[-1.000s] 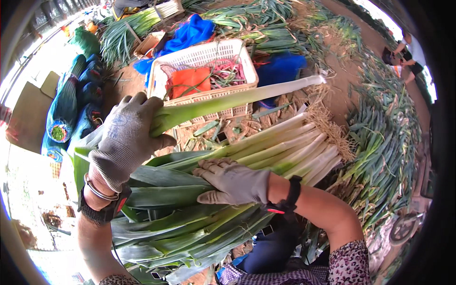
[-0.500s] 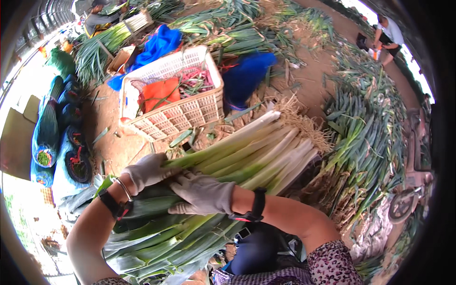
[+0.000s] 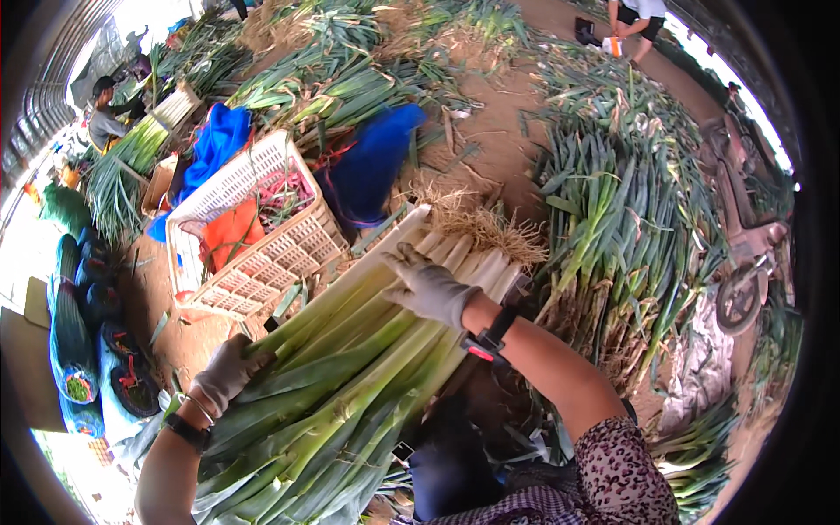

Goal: Cleaning, trimming, and sorting leeks by hand in a processing facility.

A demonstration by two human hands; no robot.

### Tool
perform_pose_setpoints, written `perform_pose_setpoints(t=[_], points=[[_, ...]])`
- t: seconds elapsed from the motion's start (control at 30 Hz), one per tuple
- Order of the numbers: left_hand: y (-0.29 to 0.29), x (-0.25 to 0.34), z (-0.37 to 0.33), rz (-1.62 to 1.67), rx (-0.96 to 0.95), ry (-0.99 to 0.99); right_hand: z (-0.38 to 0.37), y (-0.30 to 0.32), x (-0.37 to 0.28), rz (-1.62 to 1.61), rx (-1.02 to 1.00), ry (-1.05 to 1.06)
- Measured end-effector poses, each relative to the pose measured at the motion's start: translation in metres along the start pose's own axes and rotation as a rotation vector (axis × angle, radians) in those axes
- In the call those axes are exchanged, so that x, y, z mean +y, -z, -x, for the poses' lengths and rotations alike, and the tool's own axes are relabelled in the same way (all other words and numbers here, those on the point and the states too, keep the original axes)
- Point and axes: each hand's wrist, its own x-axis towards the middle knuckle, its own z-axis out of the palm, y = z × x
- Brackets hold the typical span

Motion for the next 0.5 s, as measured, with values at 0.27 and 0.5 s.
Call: perform_pose_setpoints(t=[0.27, 0.5], points=[[-0.008, 0.008, -0.017, -0.074, -0.138, 0.036, -0.013, -0.03, 0.04, 0.096, 0.074, 0.101], [-0.013, 0.007, -0.038, -0.25, -0.279, 0.061, -0.013, -0.013, 0.023, 0.138, -0.072, 0.036]])
